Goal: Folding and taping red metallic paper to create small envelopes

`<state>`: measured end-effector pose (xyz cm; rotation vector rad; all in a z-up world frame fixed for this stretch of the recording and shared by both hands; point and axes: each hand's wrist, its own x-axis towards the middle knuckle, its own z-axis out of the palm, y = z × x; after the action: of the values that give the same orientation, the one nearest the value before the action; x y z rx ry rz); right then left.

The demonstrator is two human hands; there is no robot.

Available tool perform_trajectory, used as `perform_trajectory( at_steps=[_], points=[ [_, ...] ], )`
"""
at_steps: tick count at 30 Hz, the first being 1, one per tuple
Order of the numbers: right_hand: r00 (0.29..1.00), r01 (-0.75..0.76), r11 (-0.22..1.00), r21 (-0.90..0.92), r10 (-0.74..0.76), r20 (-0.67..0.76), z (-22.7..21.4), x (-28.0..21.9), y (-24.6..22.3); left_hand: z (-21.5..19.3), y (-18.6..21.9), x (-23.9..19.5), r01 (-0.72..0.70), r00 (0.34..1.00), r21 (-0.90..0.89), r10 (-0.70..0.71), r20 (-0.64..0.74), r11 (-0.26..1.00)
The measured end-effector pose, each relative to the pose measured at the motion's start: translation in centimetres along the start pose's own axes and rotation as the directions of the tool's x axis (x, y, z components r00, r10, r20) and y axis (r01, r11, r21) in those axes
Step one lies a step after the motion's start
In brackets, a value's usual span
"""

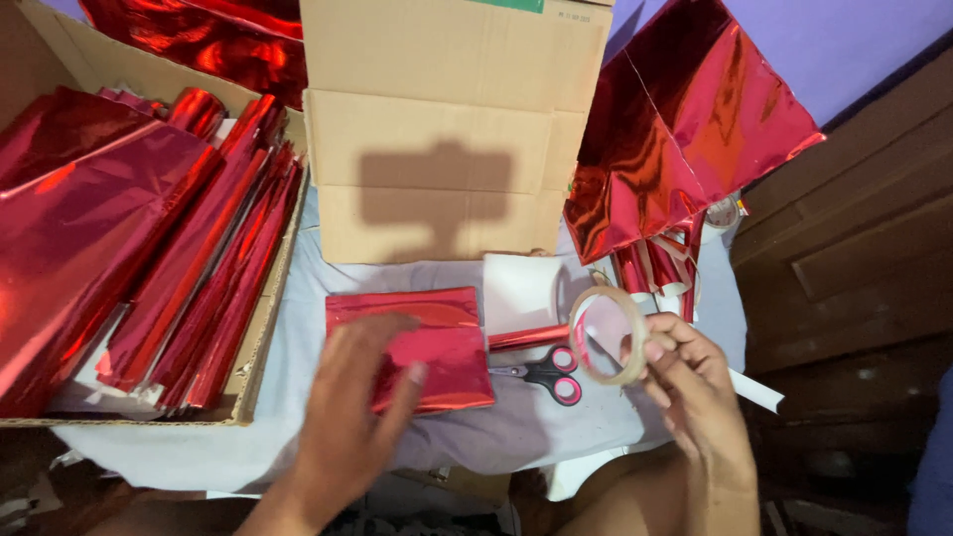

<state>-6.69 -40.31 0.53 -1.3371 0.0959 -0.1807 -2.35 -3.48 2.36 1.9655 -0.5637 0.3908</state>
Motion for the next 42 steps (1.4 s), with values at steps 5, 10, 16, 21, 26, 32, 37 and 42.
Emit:
perform_trajectory(
  at_steps=[5,10,16,21,26,32,37,42],
  points=[
    [0.965,-0.167,0.957,0.236,0.110,0.238,6.2,-0.6,1.5,0.7,1.4,-1.2,-0.196,0.946,-0.110,0.217,0.239,0.974],
    [0.870,-0.445,0.857,0.259,0.345,0.353,9.6,-1.9,3.8,0.6,2.0,-1.7,-0.201,0.888,-0.208,0.268,0.374,0.957],
    [0.954,-0.202,0.973,-0.113,0.222,0.201,11.0,-1.8,3.9,-0.8,1.7,-1.3,-0.147,0.943,-0.147,0.184,0.277,0.978],
    [0.936,0.103,0.973,-0.209,-0.023,0.352,10.6,-2.5,4.0,-0.9,0.6,-1.4,-0.101,0.959,-0.063,0.114,0.261,0.993],
    [0.951,0.155,0.931,-0.331,-0.050,0.305,10.7,-2.8,4.5,-1.1,0.7,-1.6,-0.071,0.955,-0.059,0.085,0.286,0.996],
    [0.943,0.279,0.850,-0.447,-0.154,0.295,11.4,-3.4,3.5,-1.6,1.4,-2.2,-0.078,0.959,-0.093,0.101,0.267,0.993],
    [0.915,0.355,0.789,-0.501,-0.184,0.358,12.7,-4.2,2.7,-1.7,1.3,-4.3,-0.055,0.938,-0.198,0.118,0.325,0.979],
    [0.881,0.410,0.731,-0.545,-0.164,0.444,13.8,-4.5,2.5,-0.2,-1.1,-7.6,-0.038,0.879,-0.297,0.173,0.444,0.954]
  ],
)
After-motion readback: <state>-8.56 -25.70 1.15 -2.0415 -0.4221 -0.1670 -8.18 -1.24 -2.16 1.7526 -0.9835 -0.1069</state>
